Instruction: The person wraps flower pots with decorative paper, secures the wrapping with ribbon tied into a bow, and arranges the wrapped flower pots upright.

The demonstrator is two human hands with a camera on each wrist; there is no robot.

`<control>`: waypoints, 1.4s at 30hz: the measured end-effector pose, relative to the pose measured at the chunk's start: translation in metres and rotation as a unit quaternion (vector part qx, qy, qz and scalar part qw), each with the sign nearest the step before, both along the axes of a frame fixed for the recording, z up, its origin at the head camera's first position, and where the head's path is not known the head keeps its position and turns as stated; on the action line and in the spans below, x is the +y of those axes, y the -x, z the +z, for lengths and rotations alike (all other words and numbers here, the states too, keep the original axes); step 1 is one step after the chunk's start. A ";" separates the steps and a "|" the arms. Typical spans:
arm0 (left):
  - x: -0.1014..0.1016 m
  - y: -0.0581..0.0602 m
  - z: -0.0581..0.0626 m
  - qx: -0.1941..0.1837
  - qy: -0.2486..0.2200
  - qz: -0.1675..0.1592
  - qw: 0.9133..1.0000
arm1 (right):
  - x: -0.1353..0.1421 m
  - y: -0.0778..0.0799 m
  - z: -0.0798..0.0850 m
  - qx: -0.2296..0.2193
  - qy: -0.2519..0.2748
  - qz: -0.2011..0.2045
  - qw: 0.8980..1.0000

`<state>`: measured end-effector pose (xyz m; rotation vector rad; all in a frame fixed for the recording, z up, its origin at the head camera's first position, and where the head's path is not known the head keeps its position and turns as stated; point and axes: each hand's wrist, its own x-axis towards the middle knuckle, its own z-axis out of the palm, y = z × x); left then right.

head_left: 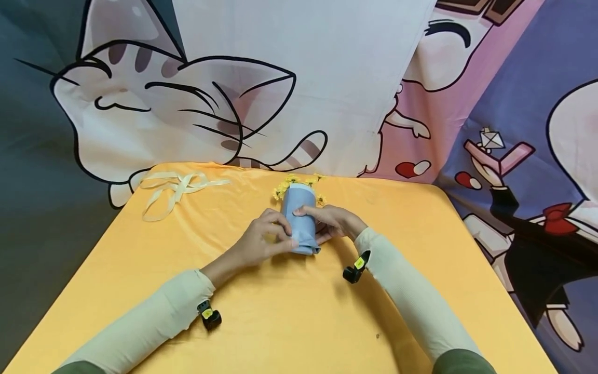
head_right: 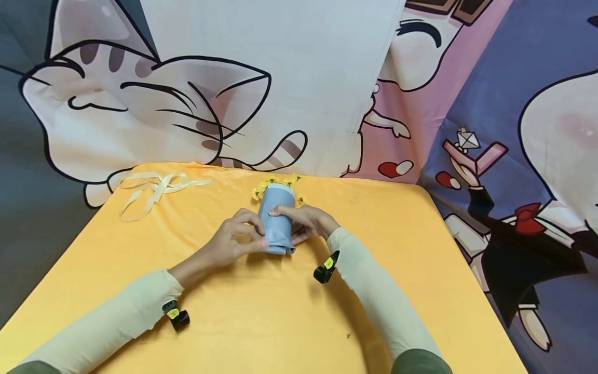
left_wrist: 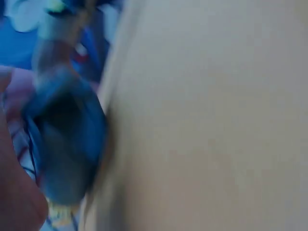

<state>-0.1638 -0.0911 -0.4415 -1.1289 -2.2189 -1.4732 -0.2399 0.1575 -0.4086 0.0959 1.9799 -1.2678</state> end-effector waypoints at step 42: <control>0.005 0.041 0.038 -0.562 0.070 0.104 0.818 | -0.005 -0.004 0.008 -0.026 -0.008 0.010 1.000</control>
